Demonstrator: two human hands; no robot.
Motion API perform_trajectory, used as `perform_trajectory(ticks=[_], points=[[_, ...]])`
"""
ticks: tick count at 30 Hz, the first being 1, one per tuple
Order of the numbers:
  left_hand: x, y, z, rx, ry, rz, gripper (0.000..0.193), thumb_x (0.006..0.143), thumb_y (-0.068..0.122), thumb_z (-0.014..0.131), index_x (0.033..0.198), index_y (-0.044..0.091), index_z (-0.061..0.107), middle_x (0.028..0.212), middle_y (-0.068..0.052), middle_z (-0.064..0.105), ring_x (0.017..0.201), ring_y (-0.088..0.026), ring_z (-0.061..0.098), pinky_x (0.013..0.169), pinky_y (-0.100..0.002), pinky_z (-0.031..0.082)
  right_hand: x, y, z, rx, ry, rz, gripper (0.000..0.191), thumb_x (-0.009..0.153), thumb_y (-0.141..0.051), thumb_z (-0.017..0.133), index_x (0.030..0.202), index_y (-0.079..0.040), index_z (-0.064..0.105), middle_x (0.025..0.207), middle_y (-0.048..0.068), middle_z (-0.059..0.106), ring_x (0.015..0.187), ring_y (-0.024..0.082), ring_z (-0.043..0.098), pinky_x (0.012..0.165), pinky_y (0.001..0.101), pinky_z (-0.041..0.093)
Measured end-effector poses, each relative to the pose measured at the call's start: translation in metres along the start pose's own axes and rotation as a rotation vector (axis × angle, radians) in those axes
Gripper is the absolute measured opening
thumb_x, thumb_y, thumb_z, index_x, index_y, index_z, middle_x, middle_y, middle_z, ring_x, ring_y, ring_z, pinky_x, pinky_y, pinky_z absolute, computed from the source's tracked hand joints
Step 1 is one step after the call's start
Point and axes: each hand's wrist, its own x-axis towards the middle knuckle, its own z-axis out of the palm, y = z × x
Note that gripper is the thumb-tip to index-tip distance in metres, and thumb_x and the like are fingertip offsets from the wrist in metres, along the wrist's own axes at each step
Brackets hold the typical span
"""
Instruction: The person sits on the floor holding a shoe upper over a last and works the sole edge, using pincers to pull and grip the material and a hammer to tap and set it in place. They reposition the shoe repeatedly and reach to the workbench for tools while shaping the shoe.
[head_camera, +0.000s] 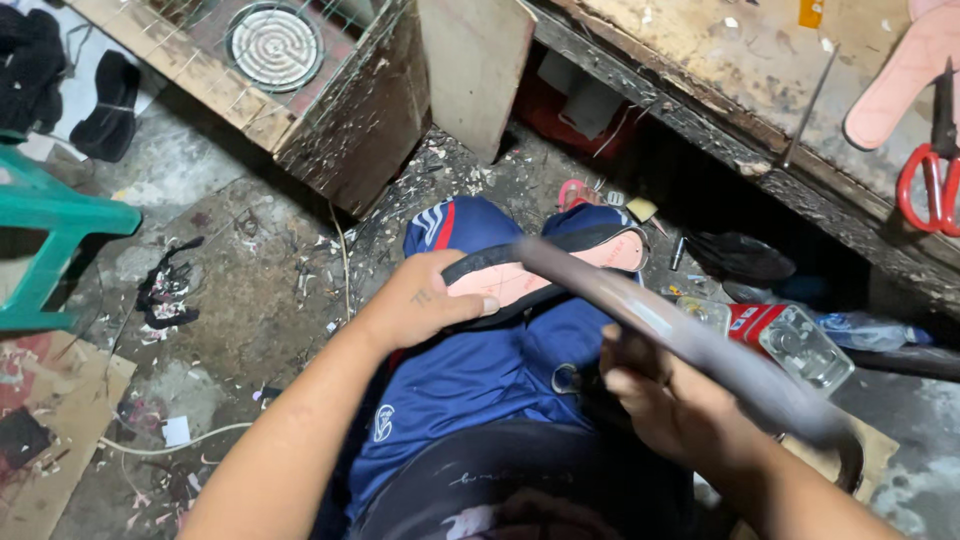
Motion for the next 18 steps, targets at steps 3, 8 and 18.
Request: perform_trajectory(ticks=[3, 8, 18], points=[[0.001, -0.007, 0.000, 0.005, -0.013, 0.003, 0.033, 0.081, 0.018, 0.080, 0.108, 0.001, 0.072, 0.094, 0.000, 0.074, 0.085, -0.007, 0.063, 0.077, -0.026, 0.054, 0.012, 0.012, -0.001, -0.974, -0.262, 0.435, 0.045, 0.093, -0.051, 0.066, 0.110, -0.010, 0.064, 0.087, 0.017, 0.072, 0.084, 0.039, 0.069, 0.074, 0.0468, 0.053], [0.002, -0.017, 0.000, -0.065, -0.013, 0.014, 0.031, 0.081, 0.016, 0.080, 0.106, 0.000, 0.071, 0.093, 0.000, 0.072, 0.085, -0.007, 0.063, 0.077, -0.027, 0.055, 0.000, 0.016, -0.005, 0.029, -0.263, 0.538, 0.046, 0.094, -0.044, 0.064, 0.129, -0.014, 0.059, 0.100, 0.024, 0.062, 0.080, 0.044, 0.051, 0.067, 0.0471, 0.047], [-0.013, 0.020, -0.013, 0.502, 0.153, 0.384, 0.046, 0.074, 0.023, 0.081, 0.116, 0.008, 0.070, 0.101, -0.012, 0.074, 0.093, -0.027, 0.072, 0.083, -0.037, 0.056, -0.001, 0.030, -0.016, -0.672, -0.039, 0.015, 0.042, 0.089, -0.029, 0.072, 0.119, -0.001, 0.062, 0.089, 0.015, 0.069, 0.077, 0.028, 0.068, 0.071, 0.0379, 0.054]])
